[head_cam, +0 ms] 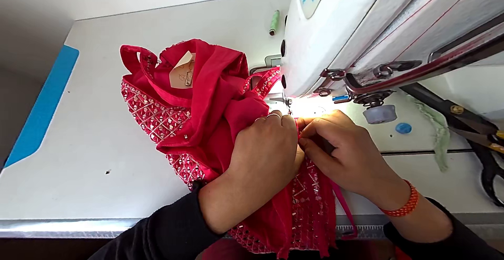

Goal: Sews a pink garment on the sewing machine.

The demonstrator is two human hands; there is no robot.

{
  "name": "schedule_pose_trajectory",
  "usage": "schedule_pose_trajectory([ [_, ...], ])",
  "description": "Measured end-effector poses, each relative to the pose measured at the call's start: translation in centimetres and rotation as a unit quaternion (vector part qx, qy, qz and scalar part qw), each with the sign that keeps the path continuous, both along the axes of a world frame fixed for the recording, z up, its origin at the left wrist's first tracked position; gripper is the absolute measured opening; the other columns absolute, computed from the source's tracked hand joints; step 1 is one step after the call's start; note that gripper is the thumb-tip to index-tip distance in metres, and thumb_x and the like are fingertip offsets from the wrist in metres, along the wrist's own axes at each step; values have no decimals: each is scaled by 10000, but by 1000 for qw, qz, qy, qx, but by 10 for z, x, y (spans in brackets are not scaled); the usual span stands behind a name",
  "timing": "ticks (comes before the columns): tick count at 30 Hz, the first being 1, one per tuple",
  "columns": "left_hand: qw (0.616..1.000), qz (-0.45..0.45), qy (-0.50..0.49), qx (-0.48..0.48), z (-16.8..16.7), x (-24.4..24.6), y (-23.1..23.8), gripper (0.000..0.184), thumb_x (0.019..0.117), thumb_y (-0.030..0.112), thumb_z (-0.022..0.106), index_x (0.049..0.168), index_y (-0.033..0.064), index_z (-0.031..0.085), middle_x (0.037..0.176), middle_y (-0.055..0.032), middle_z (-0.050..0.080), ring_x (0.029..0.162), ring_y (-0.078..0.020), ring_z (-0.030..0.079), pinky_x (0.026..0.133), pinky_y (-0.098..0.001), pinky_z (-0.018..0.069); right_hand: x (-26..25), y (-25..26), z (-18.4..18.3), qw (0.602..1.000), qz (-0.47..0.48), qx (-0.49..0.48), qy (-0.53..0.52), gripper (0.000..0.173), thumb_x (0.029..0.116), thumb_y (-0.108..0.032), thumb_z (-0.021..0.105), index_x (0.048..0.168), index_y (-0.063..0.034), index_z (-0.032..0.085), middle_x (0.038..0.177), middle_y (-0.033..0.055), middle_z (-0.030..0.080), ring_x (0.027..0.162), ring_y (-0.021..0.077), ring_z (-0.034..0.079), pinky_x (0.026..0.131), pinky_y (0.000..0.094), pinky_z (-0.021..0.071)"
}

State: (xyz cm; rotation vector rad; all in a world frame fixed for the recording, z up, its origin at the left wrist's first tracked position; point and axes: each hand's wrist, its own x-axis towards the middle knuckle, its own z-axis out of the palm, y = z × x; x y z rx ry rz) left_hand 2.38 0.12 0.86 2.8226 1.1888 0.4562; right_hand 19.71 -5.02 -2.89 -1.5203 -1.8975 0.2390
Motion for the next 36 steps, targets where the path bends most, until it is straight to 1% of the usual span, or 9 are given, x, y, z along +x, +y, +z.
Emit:
schedule_pose_trajectory([
  [8,1000,8,11,-5,-1,2,-2,222,875,272,657,834,55,665,795,-88,619,744,-245,666,531,-352,485,0,1,0,1000,2,9,1,195,940,-258,535,888,-169,700,830,-70,626,851,89,562,755,308,409],
  [13,1000,6,-8,-24,2,-2,0,175,884,224,668,832,58,644,740,-72,586,700,-229,647,531,-345,478,-1,0,0,1000,2,6,-4,217,942,-276,526,880,-169,705,966,-33,709,905,119,595,773,338,425],
  [21,1000,-16,-14,-11,0,-2,0,126,911,168,629,881,46,639,754,-75,577,673,-219,629,533,-324,488,-1,1,1,1000,0,-3,9,202,927,-280,541,906,-189,720,900,-84,673,899,84,576,795,320,423],
  [25,998,-39,-39,-6,1,-2,1,147,905,188,618,913,45,651,815,-88,605,697,-215,642,538,-314,498,2,-1,2,998,14,-5,54,170,930,-256,564,901,-181,714,937,-75,675,928,60,576,813,270,437],
  [27,995,-62,-72,-26,2,-2,2,132,895,158,622,942,37,650,865,-98,609,735,-212,639,580,-308,519,5,-2,5,993,28,-4,111,148,931,-200,565,918,-156,706,933,-75,665,889,2,588,780,190,467],
  [29,991,-78,-98,-51,3,-3,4,105,912,130,624,967,40,636,877,-86,591,743,-194,625,610,-293,526,8,-3,7,982,52,-8,179,162,941,-123,528,952,-113,689,882,-77,646,799,-38,600,694,117,500],
  [31,989,-85,-103,-57,3,-5,5,87,929,105,620,987,43,638,857,-68,588,747,-175,621,632,-278,532,10,-4,8,969,71,-22,237,185,966,-71,496,969,-102,678,832,-79,640,727,-28,602,628,120,503],
  [33,990,-85,-94,-53,4,-6,5,86,921,81,631,993,35,645,828,-68,608,752,-184,640,647,-288,542,9,-3,9,968,66,-30,241,203,944,-43,491,973,-106,683,822,-85,643,698,-32,590,602,115,489],
  [36,992,-67,-83,-62,7,-6,4,149,892,86,677,1020,41,614,782,-42,598,709,-158,631,614,-275,532,7,-3,9,972,64,-41,224,136,901,-92,586,1000,-136,668,851,-107,658,720,-42,601,620,100,504],
])
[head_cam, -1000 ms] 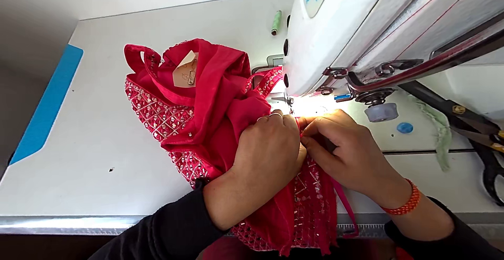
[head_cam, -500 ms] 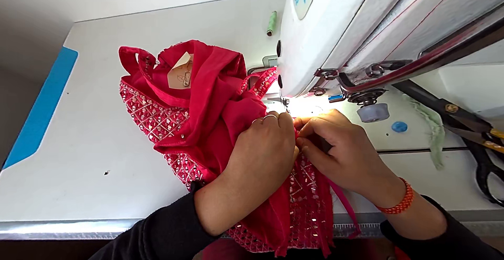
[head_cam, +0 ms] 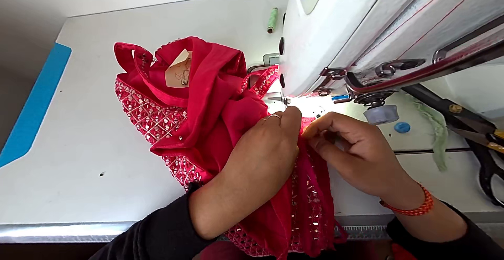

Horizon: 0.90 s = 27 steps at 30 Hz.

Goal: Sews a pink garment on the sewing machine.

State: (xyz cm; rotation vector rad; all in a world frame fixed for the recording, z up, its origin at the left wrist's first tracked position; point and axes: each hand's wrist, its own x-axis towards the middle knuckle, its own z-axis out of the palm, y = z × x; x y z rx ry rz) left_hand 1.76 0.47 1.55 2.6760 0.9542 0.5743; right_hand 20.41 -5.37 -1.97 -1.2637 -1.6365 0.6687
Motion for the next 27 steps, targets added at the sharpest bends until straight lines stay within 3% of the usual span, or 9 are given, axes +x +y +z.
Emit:
schedule_pose_trajectory([
  [4,1000,7,-3,-18,1,-1,-1,223,872,91,702,1063,49,595,739,-16,600,658,-134,628,576,-266,525,-3,1,-1,1000,-4,-10,-19,101,916,-201,684,1006,-158,664,838,-116,660,731,-42,611,628,98,504],
  [9,999,34,15,4,2,-1,-2,233,893,104,683,1094,62,572,734,1,611,650,-130,641,555,-278,525,-6,1,-2,998,-27,-7,-62,77,902,-192,682,971,-159,677,800,-117,634,627,-57,534,532,85,429],
  [14,996,40,50,69,0,-3,-3,159,916,115,634,1063,73,589,708,-14,567,649,-170,618,555,-298,495,-8,1,-4,993,-42,13,-105,108,900,-235,685,970,-167,733,829,-115,631,686,-72,541,590,73,440],
  [16,995,41,57,70,-1,-3,-3,166,916,128,636,1068,67,607,750,-29,592,693,-184,635,585,-305,512,-10,1,-5,991,-48,27,-122,117,893,-242,679,949,-178,760,827,-113,638,717,-75,552,619,72,443],
  [20,994,34,74,79,-4,-5,-2,219,940,137,605,1089,7,701,982,-143,683,907,-273,698,716,-363,574,-12,0,-5,983,-61,49,-164,149,902,-235,652,938,-170,782,849,-82,677,771,-47,585,672,96,461],
  [24,992,42,93,73,-2,-7,-2,246,950,153,594,1094,7,728,1002,-146,690,945,-278,696,738,-349,579,-13,1,-7,974,-80,52,-205,207,921,-287,631,963,-163,791,888,-33,559,740,-14,511,618,99,410],
  [27,994,33,75,78,-2,-8,-2,251,957,157,586,1129,28,716,1017,-139,666,927,-271,682,705,-346,567,-12,1,-7,972,-79,62,-213,212,921,-295,638,961,-156,793,882,-26,572,742,-11,526,620,104,418],
])
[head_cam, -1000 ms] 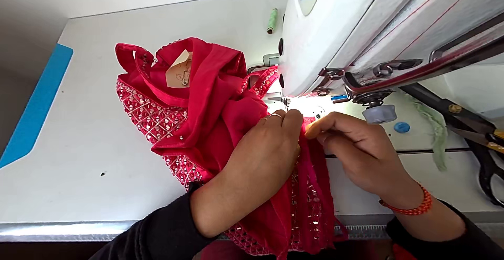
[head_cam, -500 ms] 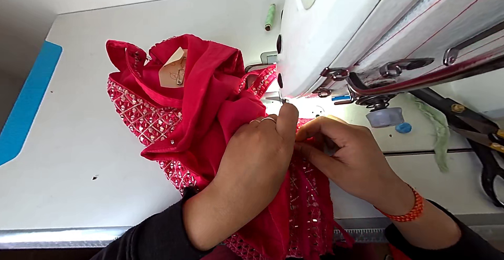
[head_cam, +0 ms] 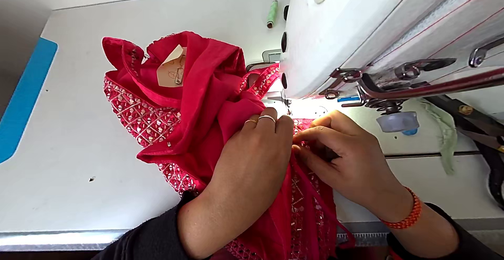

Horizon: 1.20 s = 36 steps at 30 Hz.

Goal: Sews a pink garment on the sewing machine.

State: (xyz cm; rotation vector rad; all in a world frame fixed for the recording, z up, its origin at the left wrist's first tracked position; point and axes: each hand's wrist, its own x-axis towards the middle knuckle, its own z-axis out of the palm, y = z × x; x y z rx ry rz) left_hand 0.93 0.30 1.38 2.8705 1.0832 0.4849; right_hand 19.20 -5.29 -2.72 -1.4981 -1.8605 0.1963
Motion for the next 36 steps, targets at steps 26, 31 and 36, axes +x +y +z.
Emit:
schedule_pose_trajectory([
  [26,1000,8,-28,8,1,3,4,176,971,114,624,1098,-8,629,987,-158,634,894,-297,668,731,-385,558,-3,-1,-3,990,52,71,-106,254,982,-134,513,1000,-85,761,1102,63,746,870,186,643,729,291,497],
  [31,998,21,-27,-51,7,3,5,249,917,84,712,1131,26,599,1157,-185,575,778,-244,659,581,-320,541,-4,-2,-3,991,54,65,-104,271,1021,-236,511,1027,-93,741,1087,63,740,917,182,655,760,290,496],
  [36,998,28,-27,-52,6,2,5,136,943,54,668,1076,26,672,1130,-157,575,883,-250,656,695,-327,569,-4,-2,-5,992,41,56,-103,293,1006,-281,529,1086,-79,726,1057,68,735,910,188,659,761,289,507],
])
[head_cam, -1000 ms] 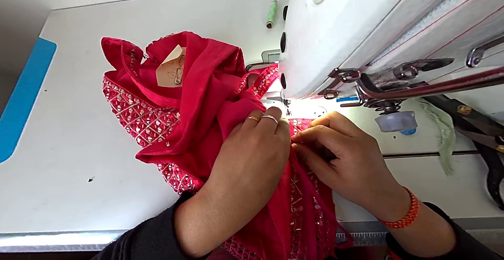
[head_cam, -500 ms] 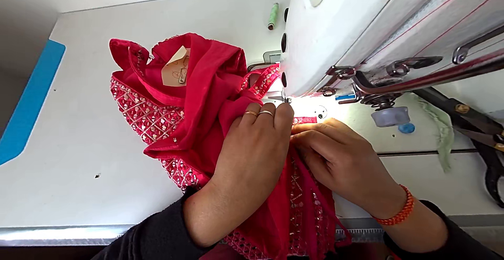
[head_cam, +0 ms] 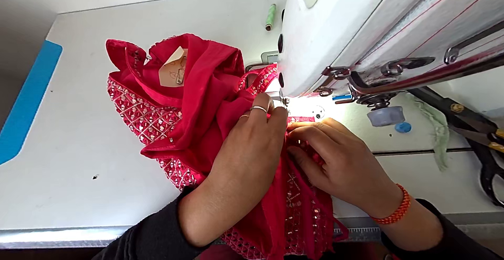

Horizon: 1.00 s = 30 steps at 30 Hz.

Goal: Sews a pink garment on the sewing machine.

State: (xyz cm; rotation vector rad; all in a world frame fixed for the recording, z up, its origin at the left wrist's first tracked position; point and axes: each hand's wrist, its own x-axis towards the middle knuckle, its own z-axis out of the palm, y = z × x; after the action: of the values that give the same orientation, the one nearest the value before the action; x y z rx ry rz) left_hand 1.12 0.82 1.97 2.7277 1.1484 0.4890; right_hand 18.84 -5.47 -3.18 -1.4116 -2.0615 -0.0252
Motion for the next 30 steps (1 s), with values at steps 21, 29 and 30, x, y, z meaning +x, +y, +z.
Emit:
schedule_pose_trajectory([
  [21,967,-181,132,117,-6,-16,3,323,992,29,473,1190,27,728,1284,-87,683,1180,-258,634,900,-416,497,6,-4,2,996,27,-14,88,207,951,-187,557,970,-109,747,1063,35,725,963,97,656,800,209,525],
  [29,965,-214,140,53,3,-20,11,310,971,84,473,1169,26,704,1270,-130,688,1219,-287,634,932,-408,524,10,-7,1,995,67,6,73,235,900,-162,541,916,-122,772,955,-13,747,931,100,649,839,250,502],
  [30,966,-215,132,52,3,-20,11,300,966,85,478,1163,30,697,1238,-131,693,1209,-288,638,937,-407,527,11,-7,2,994,63,0,84,232,895,-166,546,930,-126,771,919,-28,734,908,80,639,817,232,496],
])
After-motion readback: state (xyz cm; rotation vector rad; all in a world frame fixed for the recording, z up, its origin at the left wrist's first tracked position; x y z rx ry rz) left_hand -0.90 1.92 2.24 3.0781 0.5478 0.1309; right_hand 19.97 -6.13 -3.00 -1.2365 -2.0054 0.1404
